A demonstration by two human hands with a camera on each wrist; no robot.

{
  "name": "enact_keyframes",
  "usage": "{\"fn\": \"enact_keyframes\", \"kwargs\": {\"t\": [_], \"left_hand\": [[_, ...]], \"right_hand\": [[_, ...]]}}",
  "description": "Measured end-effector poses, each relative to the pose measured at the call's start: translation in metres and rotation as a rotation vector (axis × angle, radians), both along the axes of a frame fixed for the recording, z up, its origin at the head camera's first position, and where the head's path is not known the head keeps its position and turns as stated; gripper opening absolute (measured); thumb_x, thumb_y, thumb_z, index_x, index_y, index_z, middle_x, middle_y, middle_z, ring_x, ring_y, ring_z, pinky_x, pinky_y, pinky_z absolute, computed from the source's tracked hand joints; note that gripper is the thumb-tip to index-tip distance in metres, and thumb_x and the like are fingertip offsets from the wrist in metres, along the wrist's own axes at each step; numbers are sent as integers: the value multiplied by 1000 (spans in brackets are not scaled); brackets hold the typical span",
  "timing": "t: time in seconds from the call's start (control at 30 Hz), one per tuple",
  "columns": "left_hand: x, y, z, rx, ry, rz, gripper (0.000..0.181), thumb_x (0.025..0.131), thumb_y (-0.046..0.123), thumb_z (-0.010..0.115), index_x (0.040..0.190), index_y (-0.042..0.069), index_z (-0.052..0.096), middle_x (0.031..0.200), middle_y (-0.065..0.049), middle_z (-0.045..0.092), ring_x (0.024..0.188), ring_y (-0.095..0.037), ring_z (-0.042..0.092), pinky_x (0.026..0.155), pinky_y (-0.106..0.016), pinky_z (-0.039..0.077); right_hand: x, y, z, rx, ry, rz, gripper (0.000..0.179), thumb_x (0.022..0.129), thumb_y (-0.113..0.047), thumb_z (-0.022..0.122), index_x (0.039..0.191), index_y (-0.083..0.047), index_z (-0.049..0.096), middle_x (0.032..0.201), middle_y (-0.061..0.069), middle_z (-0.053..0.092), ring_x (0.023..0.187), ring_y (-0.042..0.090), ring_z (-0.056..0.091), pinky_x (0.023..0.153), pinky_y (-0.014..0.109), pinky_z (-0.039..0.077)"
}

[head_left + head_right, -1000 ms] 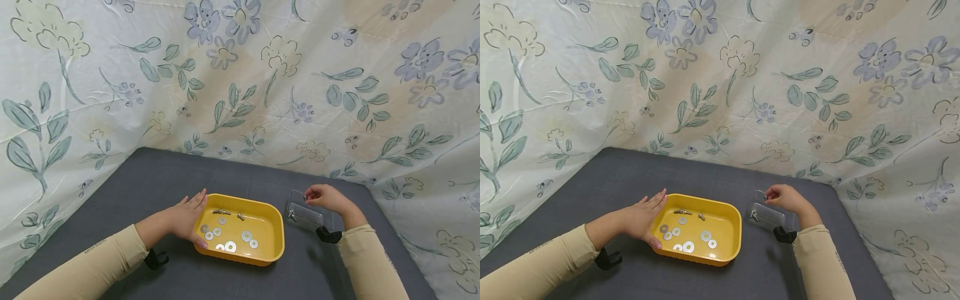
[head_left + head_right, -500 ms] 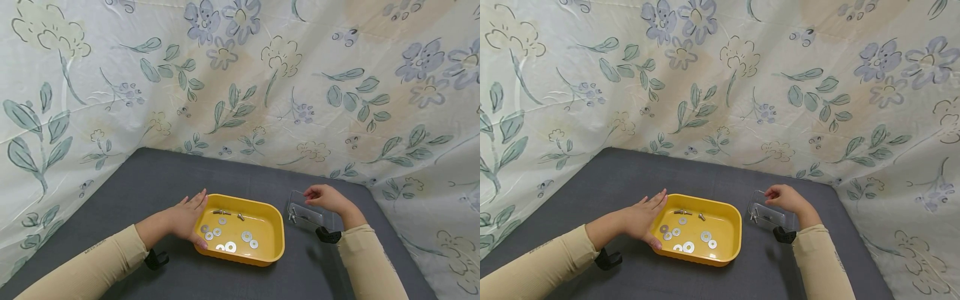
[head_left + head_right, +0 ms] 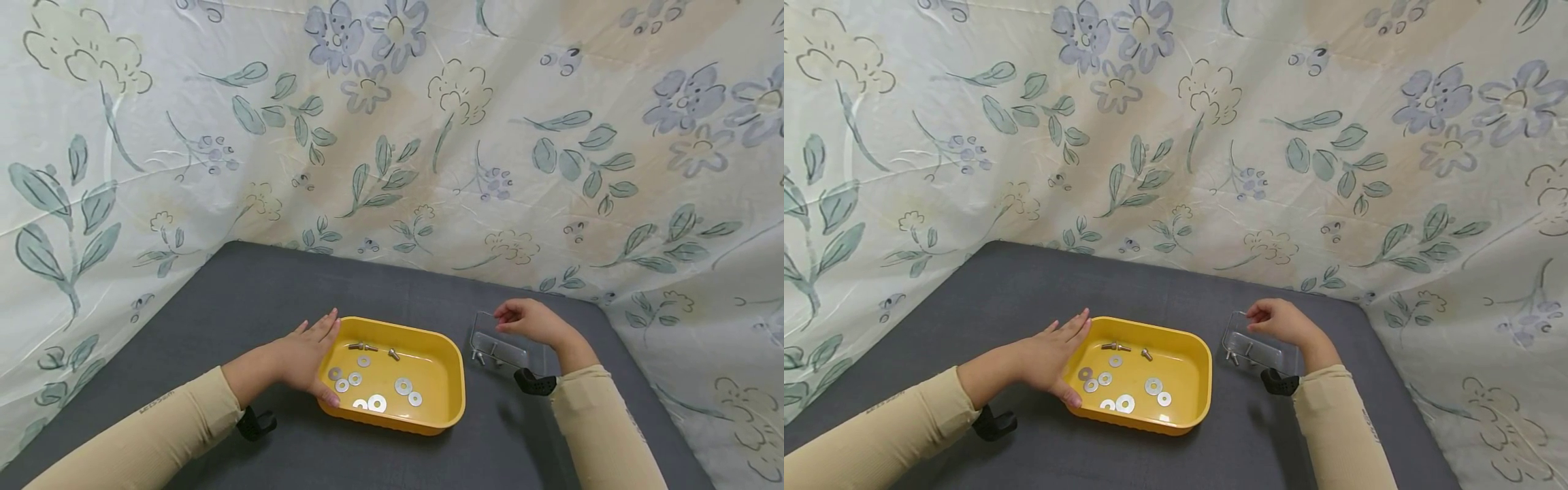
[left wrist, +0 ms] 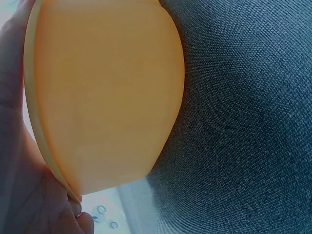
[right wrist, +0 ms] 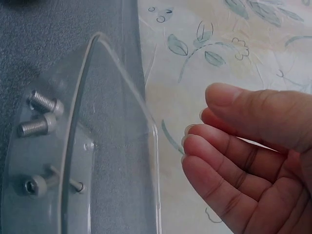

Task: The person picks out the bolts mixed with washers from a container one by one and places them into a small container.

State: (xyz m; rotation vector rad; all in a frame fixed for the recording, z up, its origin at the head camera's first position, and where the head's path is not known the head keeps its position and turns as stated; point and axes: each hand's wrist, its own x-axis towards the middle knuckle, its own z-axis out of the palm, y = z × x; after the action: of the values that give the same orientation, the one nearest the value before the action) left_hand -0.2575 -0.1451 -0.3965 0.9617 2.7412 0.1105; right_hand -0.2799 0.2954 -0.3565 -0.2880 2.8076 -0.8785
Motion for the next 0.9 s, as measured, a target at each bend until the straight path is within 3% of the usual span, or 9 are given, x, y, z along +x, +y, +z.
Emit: {"fn": "enact_keyframes", "kwargs": {"t": [0.37, 0.9], "left_hand": [[2, -4, 2, -2, -12, -7, 138, 49, 88, 52, 147, 4, 4, 152, -11, -9, 140, -24, 1, 109, -52, 9], [1, -5, 1, -7, -12, -7, 137, 49, 88, 51, 147, 5, 4, 152, -11, -9, 140, -25, 1, 109, -52, 8]], "right_hand": [[8, -24, 12, 26, 58, 57, 19, 85, -17, 66, 102, -9, 63, 89, 1, 63, 81, 16, 59, 72, 32, 50], [10, -92, 23, -33, 74, 254, 16, 85, -15, 66, 100, -12, 63, 89, 0, 62, 81, 15, 58, 71, 28, 50]]}}
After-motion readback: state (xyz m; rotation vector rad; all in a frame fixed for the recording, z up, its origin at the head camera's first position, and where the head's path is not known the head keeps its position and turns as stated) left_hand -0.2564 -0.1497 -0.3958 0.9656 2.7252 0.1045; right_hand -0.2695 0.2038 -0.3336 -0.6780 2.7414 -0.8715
